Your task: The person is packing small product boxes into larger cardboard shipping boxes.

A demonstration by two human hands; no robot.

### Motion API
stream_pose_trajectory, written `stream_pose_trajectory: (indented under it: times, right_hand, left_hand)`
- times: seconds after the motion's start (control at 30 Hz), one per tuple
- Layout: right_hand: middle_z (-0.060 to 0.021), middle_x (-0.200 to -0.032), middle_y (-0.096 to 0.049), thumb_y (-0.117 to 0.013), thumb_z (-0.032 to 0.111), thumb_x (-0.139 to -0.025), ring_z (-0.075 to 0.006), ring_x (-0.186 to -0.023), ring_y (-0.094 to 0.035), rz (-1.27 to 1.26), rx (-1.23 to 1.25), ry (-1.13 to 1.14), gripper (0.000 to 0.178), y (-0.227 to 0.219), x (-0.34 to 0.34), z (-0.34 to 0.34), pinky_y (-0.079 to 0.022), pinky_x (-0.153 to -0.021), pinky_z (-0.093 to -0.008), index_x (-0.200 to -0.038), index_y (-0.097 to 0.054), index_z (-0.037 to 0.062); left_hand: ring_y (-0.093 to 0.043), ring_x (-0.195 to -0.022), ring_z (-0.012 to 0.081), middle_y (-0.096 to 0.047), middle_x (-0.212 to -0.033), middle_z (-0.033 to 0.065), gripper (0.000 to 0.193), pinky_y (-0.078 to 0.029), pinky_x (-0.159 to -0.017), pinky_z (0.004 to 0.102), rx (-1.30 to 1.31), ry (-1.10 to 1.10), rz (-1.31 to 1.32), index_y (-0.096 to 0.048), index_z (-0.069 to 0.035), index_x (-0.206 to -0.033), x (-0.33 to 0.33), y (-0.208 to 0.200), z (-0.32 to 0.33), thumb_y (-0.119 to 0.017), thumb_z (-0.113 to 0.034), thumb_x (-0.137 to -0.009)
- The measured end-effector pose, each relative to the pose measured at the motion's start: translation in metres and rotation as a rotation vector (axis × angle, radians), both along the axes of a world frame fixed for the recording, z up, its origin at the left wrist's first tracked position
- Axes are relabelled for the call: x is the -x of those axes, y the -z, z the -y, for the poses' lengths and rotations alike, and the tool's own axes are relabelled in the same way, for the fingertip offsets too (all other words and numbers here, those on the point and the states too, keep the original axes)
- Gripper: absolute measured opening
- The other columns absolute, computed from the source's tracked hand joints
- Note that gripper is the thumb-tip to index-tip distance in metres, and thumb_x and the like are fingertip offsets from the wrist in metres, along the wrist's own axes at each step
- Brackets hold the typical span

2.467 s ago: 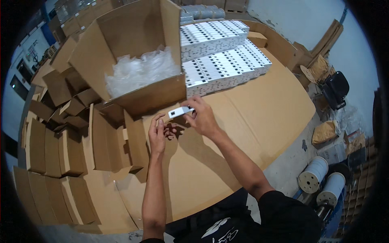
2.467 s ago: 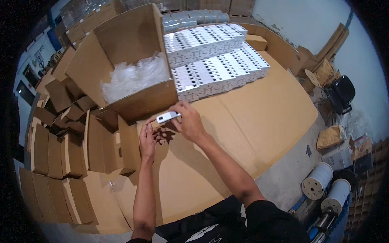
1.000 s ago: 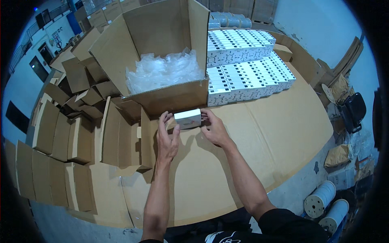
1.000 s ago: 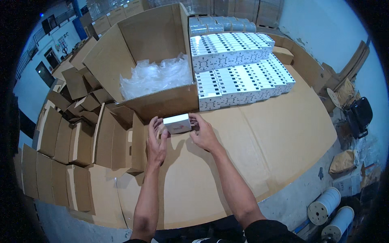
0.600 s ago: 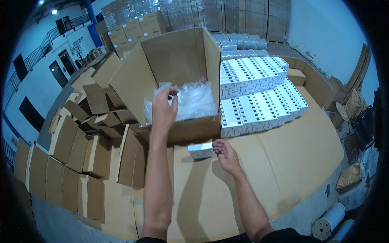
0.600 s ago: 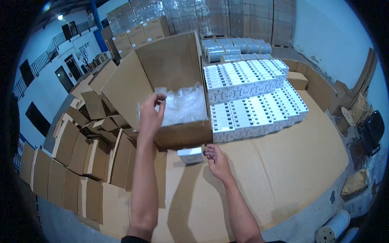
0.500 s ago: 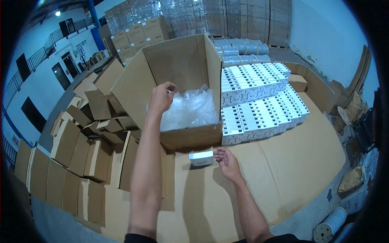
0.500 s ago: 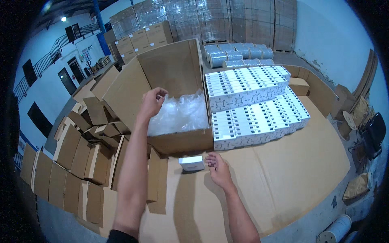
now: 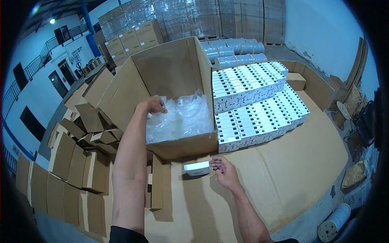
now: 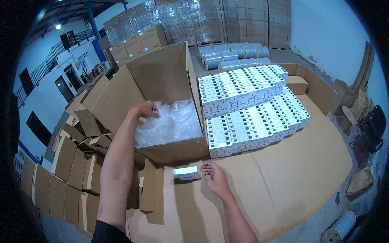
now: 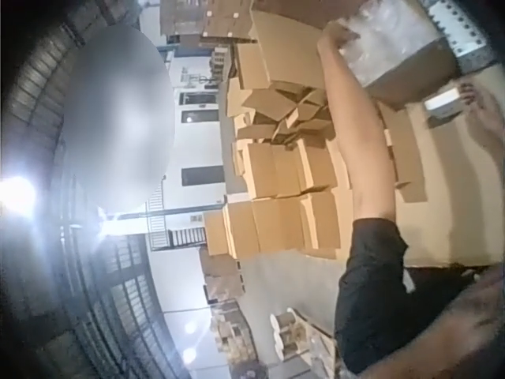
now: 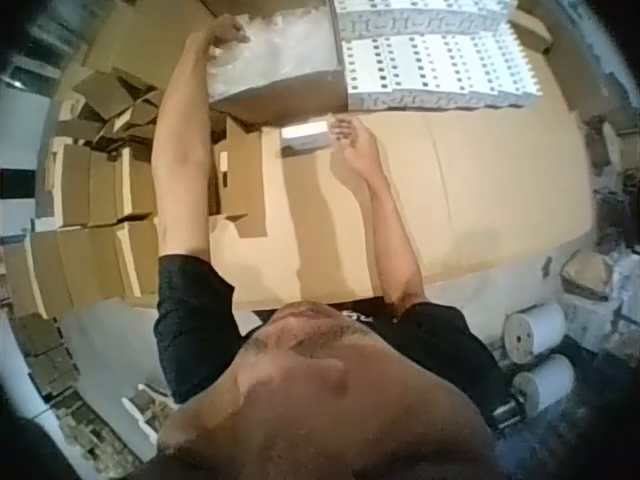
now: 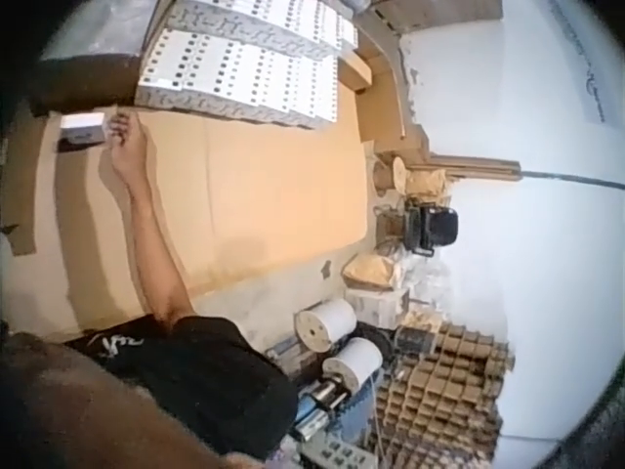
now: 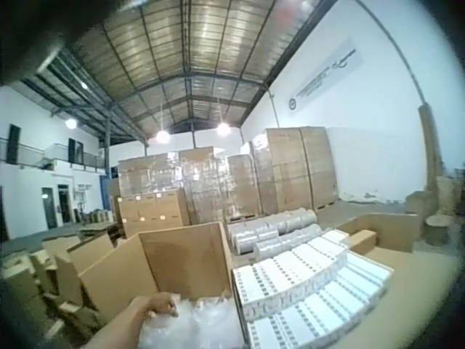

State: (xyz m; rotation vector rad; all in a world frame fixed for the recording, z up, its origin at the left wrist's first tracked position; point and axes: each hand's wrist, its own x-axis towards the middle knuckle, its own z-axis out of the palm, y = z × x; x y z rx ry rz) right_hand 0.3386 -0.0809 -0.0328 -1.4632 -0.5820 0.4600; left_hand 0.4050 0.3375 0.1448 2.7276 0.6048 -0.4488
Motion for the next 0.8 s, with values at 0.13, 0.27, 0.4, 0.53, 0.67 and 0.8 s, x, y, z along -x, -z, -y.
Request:
stream_pose_trajectory:
  times: [0.13,0.27,0.4,0.53,0.67,0.8]
  right_hand:
    - [-0.0151,-0.112,-0.069,-0.047,-0.015,-0.085,-0.0206,-0.106,-0.069,0.025,0.039,0.019,0.043,-0.004,0.0,0.002,-0.055,-0.093,-0.0315,-0.125,-0.056,-0.0036]
    - [-0.0155,-0.111,-0.07,-0.047,-0.015,-0.085,-0.0211,-0.105,-0.069,0.034,0.053,0.035,0.042,-0.001,0.001,0.003,-0.055,-0.092,-0.0316,-0.124,-0.057,-0.0042]
    - [-0.0158,-0.111,-0.07,-0.047,-0.015,-0.084,-0.0215,-0.104,-0.069,0.039,0.033,0.029,0.042,-0.005,0.004,0.0,-0.056,-0.092,-0.0317,-0.124,-0.058,-0.0043]
    - [-0.0158,-0.112,-0.069,-0.047,-0.015,-0.084,-0.0214,-0.104,-0.069,0.047,0.052,0.034,0.042,-0.004,0.002,0.003,-0.055,-0.092,-0.0317,-0.123,-0.058,-0.0043]
    - [-0.0152,-0.113,-0.069,-0.047,-0.015,-0.083,-0.0208,-0.105,-0.069,0.04,0.06,0.028,0.042,-0.002,0.002,0.002,-0.055,-0.092,-0.0315,-0.123,-0.058,-0.0043]
    - [-0.0145,-0.112,-0.069,-0.047,-0.015,-0.083,-0.0203,-0.104,-0.068,0.033,0.046,0.029,0.042,-0.003,0.002,0.002,-0.055,-0.092,-0.0315,-0.122,-0.058,-0.004]
  left_hand:
    - [-0.062,-0.07,0.0189,-0.067,-0.079,0.0075,0.037,-0.051,-0.064,0.0369,-0.058,0.019,0.242,-0.07,-0.004,-0.103,-0.001,-0.001,0.008,-0.085,-0.022,-0.075]
    - [-0.062,-0.075,0.0194,-0.064,-0.08,0.0073,0.038,-0.051,-0.07,0.0359,-0.048,0.072,0.353,-0.067,-0.003,-0.104,0.005,-0.007,0.022,-0.085,-0.017,-0.075]
    - [-0.066,-0.074,0.0218,-0.07,-0.082,0.0105,0.037,-0.054,-0.073,0.0393,0.024,0.085,0.603,-0.071,-0.004,-0.099,0.012,-0.001,0.01,-0.087,-0.026,-0.075]
    - [-0.069,-0.071,0.0216,-0.072,-0.079,0.0117,0.032,-0.055,-0.072,0.0384,-0.05,-0.019,0.594,-0.075,0.0,-0.09,0.005,-0.017,0.032,-0.084,-0.029,-0.079]
    - [-0.072,-0.073,0.0222,-0.073,-0.073,0.013,0.03,-0.057,-0.075,0.0374,0.159,-0.212,0.596,-0.076,0.002,-0.085,0.006,-0.025,0.035,-0.08,-0.028,-0.083]
    - [-0.072,-0.072,0.022,-0.074,-0.074,0.0129,0.026,-0.057,-0.075,0.038,-0.01,-0.099,0.75,-0.076,0.002,-0.082,0.01,-0.02,0.03,-0.079,-0.023,-0.084]
